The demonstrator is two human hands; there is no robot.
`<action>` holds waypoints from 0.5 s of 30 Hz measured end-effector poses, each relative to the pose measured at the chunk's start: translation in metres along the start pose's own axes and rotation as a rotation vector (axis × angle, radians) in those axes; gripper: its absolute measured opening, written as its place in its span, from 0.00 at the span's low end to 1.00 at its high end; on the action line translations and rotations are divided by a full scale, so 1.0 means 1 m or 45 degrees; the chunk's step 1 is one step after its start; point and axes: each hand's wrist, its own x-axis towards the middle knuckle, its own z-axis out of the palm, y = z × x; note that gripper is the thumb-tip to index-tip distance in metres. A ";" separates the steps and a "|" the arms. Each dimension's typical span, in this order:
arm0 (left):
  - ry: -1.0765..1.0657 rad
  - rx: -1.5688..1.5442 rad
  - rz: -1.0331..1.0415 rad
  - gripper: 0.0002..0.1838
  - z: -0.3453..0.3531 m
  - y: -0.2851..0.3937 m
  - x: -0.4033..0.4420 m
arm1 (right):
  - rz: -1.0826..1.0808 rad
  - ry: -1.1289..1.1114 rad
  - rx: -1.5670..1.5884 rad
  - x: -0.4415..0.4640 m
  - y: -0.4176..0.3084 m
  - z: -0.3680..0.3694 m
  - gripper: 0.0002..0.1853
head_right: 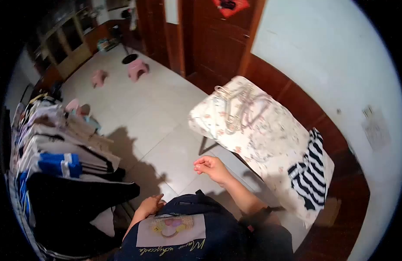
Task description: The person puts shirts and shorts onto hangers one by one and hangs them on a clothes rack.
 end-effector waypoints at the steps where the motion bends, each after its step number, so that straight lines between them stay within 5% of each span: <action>1: -0.034 0.028 0.034 0.29 -0.007 0.017 0.011 | 0.001 0.051 0.023 -0.014 0.002 -0.020 0.09; 8: -0.263 0.355 0.484 0.28 -0.042 0.129 0.081 | -0.033 0.675 0.280 -0.114 0.039 -0.097 0.09; 15: -0.409 0.547 0.789 0.31 -0.045 0.201 0.167 | 0.015 0.987 0.420 -0.171 0.076 -0.128 0.10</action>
